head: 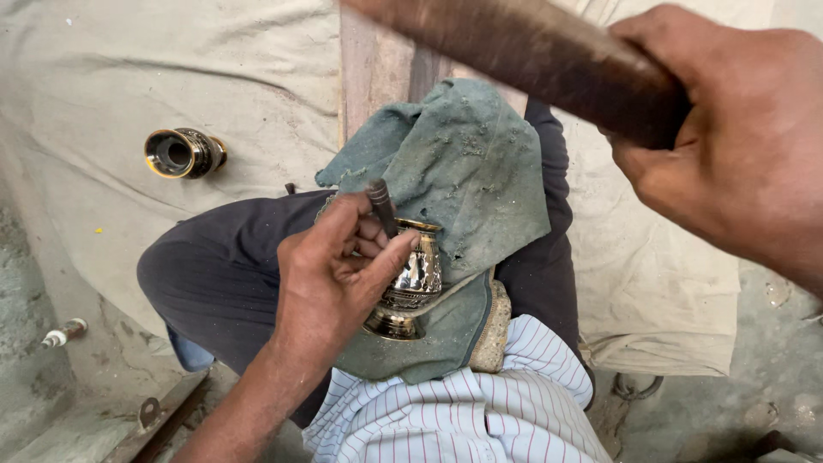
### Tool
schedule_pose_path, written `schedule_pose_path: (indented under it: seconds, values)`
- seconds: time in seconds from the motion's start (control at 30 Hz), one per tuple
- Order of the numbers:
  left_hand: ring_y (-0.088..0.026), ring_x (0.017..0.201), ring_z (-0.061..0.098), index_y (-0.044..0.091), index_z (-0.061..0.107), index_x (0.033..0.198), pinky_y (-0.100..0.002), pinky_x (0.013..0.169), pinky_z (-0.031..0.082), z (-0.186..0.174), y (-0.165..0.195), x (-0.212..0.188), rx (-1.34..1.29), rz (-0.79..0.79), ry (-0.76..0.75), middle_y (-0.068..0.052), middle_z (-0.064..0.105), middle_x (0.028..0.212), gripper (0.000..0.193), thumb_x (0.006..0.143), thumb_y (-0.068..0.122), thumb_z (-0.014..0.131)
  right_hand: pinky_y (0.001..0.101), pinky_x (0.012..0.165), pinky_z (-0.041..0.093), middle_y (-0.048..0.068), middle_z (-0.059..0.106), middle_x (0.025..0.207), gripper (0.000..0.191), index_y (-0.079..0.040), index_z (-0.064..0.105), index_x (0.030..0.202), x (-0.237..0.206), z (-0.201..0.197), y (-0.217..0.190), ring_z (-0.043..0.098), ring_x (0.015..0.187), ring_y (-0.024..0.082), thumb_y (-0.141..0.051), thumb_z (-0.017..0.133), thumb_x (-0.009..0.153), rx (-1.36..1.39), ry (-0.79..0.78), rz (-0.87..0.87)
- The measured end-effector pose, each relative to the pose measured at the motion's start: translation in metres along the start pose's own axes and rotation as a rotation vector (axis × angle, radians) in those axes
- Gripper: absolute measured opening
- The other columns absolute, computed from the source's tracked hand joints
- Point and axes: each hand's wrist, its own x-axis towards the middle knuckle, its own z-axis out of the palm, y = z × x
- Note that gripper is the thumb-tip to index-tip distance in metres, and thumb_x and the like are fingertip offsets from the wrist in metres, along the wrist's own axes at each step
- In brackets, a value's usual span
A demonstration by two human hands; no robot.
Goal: The person sits cross-legged on the floor with a small brass pot resting on a cloth pad on their lap. They hold a punch against the pot's surface and repeatedly strike the punch with a wooden mallet, repositioning the punch around the vessel to work the metal.
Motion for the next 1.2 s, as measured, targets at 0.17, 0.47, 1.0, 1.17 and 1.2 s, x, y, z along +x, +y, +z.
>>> schedule_pose_path:
  seconds: [0.17,0.47,1.0,1.17,1.2]
  values:
    - [-0.005,0.076,0.067,-0.003,0.065,0.110,-0.020,0.060,0.060,0.000,0.002,0.000,0.093,0.126,-0.024,-0.004,0.067,0.085,0.029,0.089,0.007,0.082,0.0371,0.068,0.060,0.005,0.074,0.084,0.049,-0.021,0.068,0.124,0.010,0.001,0.005,0.075,0.072,0.020,-0.013,0.082,0.077,-0.306,-0.216,-0.161]
    - [-0.005,0.074,0.066,-0.004,0.065,0.116,-0.019,0.060,0.058,-0.001,-0.002,0.003,0.030,0.093,-0.046,-0.003,0.066,0.083,0.032,0.091,0.007,0.081,0.0371,0.071,0.060,0.003,0.074,0.086,0.048,-0.025,0.069,0.127,0.007,0.003,0.002,0.074,0.074,0.020,-0.017,0.077,0.081,-0.294,-0.177,-0.148]
    - [-0.006,0.070,0.062,-0.003,0.065,0.130,-0.020,0.055,0.056,0.000,-0.003,0.005,-0.018,0.032,-0.066,-0.003,0.065,0.082,0.044,0.090,0.006,0.080,0.0341,0.069,0.061,0.007,0.071,0.087,0.041,-0.012,0.061,0.130,0.003,0.014,0.003,0.074,0.073,0.021,-0.016,0.073,0.091,0.132,-0.067,-0.077]
    - [-0.005,0.072,0.064,-0.003,0.065,0.126,-0.019,0.057,0.056,0.001,-0.006,0.005,-0.015,0.057,-0.060,-0.003,0.067,0.083,0.039,0.091,0.006,0.080,0.0335,0.071,0.060,0.004,0.074,0.086,0.041,-0.026,0.065,0.129,0.004,0.007,-0.004,0.075,0.073,0.019,-0.017,0.074,0.090,-0.195,-0.296,0.038]
    - [-0.005,0.072,0.064,-0.003,0.065,0.128,-0.019,0.056,0.057,0.001,-0.006,0.004,-0.037,0.036,-0.047,-0.003,0.067,0.083,0.042,0.090,0.006,0.080,0.0340,0.069,0.060,0.007,0.074,0.086,0.043,-0.024,0.066,0.132,0.003,0.007,-0.003,0.075,0.072,0.020,-0.016,0.075,0.091,-0.037,-0.182,0.057]
